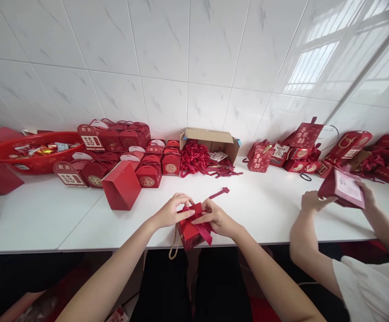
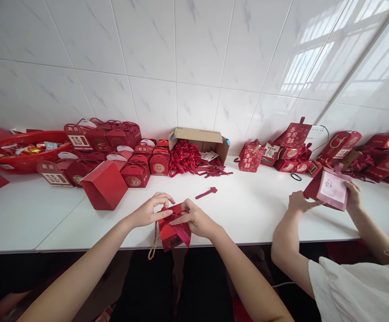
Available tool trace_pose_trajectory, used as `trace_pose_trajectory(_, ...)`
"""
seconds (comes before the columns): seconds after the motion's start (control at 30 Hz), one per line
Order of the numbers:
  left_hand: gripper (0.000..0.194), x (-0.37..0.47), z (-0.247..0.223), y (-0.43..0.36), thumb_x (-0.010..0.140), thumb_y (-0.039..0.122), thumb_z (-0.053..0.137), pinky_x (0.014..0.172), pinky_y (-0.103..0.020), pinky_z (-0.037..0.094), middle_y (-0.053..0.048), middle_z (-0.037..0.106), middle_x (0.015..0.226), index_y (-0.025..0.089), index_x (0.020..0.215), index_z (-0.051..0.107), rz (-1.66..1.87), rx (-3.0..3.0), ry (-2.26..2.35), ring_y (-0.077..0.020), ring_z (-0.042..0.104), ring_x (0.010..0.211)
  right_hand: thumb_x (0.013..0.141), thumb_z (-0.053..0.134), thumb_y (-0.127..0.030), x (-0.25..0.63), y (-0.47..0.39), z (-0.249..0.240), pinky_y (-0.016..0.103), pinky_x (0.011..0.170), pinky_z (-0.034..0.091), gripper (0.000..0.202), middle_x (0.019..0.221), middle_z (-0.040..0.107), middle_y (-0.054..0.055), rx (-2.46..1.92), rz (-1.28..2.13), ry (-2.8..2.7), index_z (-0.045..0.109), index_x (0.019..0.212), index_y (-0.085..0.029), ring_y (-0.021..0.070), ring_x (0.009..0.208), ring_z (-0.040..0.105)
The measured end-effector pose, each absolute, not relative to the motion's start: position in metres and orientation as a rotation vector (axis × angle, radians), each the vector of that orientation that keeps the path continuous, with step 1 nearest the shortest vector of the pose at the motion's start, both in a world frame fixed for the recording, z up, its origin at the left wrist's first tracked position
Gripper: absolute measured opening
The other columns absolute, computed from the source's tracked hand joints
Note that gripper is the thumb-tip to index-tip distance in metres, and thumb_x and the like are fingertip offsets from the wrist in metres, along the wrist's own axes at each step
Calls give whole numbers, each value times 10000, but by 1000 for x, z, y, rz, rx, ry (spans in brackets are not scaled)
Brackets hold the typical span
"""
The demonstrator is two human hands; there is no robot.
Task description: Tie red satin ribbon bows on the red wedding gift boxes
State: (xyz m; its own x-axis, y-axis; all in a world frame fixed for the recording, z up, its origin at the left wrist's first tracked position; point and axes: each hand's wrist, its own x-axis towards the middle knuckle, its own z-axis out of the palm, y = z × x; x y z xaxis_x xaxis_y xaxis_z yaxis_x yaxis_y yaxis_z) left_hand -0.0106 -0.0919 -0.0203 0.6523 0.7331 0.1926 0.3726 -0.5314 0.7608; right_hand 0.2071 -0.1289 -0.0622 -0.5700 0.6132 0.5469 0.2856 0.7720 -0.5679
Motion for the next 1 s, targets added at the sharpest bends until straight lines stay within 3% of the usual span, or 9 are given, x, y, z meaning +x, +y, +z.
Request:
trace_pose_trajectory(0.13,274,0,-27,-101,784,327,581,877,-352,429,-44,642,917,204,644,380,772,2028,905,-193,565,908,898,439,-116,206,-130,-60,298,691,499,275,880,504,50,-720,535,-2101,669,1005,-222,146,794,517)
trace_pose_trajectory(0.27,330,8,-32,-107,786,349,575,724,-301,467,-29,647,791,202,614,334,809,1907,923,-158,577,734,868,513,-185,205,-129,-59,286,645,489,85,848,598,40,-840,560,-1945,562,936,-197,148,748,555)
trace_pose_trajectory(0.53,319,14,-33,-112,741,343,633,836,-365,460,-52,669,763,195,570,408,874,1777,963,-255,616,986,844,541,-221,205,-130,-59,264,608,467,45,781,599,19,-949,611,-1831,502,846,-200,136,684,570)
trace_pose_trajectory(0.77,350,10,-39,-112,672,310,704,913,-406,443,-63,703,735,204,528,403,846,1713,944,-283,582,1112,838,555,-216,219,-129,-67,274,620,461,177,787,610,27,-997,651,-1738,392,770,-216,149,722,583)
trace_pose_trajectory(0.87,267,8,-39,-111,651,318,733,923,-403,442,-76,712,832,189,597,506,827,1707,923,-280,584,1107,841,574,-242,222,-131,-67,286,642,479,144,795,621,33,-998,677,-1731,438,807,-208,149,723,596)
trace_pose_trajectory(1.0,227,6,-37,-112,749,367,653,936,-398,437,-105,706,946,176,665,562,818,1698,910,-270,573,1125,828,612,-281,223,-133,-62,296,656,496,134,793,634,36,-990,702,-1736,511,839,-194,152,724,613)
